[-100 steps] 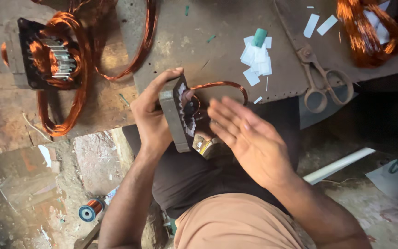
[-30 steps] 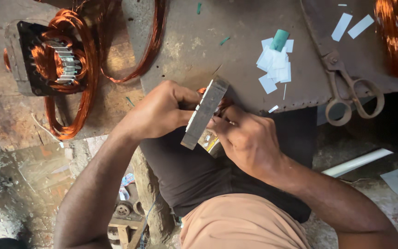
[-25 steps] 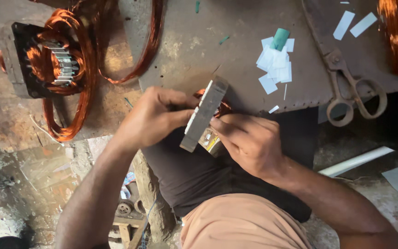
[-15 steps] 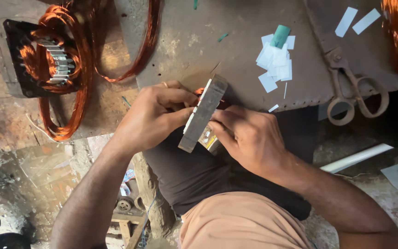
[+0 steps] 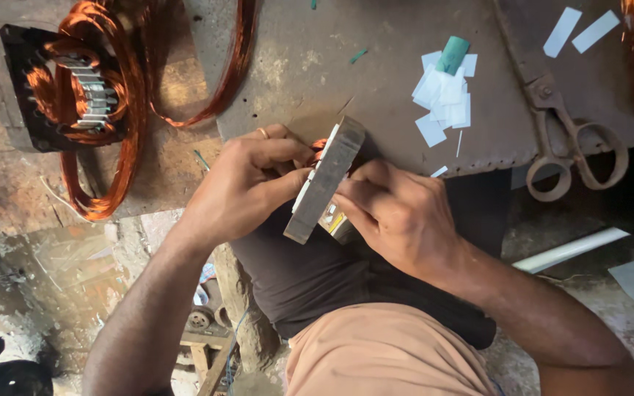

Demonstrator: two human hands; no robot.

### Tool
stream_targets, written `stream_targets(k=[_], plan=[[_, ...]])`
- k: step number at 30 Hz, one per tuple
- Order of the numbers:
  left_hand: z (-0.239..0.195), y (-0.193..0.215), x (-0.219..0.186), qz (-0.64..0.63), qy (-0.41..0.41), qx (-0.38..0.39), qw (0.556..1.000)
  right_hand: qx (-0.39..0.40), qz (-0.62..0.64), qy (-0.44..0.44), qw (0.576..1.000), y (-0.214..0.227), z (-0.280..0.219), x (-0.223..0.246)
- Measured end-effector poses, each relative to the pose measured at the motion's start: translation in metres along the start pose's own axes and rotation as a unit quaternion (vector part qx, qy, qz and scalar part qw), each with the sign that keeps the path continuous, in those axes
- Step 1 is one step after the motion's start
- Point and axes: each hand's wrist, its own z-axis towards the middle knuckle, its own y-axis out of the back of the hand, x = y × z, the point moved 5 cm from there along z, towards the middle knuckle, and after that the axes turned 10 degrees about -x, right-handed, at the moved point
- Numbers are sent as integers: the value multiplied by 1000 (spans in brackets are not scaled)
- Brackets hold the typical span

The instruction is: The person winds copper wire around a stator core and inserts white insulation paper into the slots by hand and using a thin metal tool. They manipulate the motor components on a workbench, occasionally using scissors to cut material.

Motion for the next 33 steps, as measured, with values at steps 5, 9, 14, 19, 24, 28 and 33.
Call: stream_targets(k=[5, 9, 14, 19, 24, 28, 33], plan=[[7, 1, -8, 85, -72, 37, 993, 12, -17, 48, 999, 2, 2, 2], [6, -1, -3, 37, -13, 38, 999, -5, 1, 9, 1000, 1, 1, -1], [-1, -2, 3, 12, 24, 4, 1000, 6, 2, 0, 1000, 1, 1, -1], [4, -3, 2, -18, 29, 29, 999, 2, -23, -8, 1000, 0, 4, 2], [7, 0, -4, 114, -5, 20, 993, -2, -13, -36, 999, 0, 1, -1], [-2, 0, 0, 63, 58, -16, 996, -8, 19, -87, 996, 0, -3, -4], [-1, -6, 11, -47, 95, 5, 994, -8, 10, -42, 999, 3, -1, -2]])
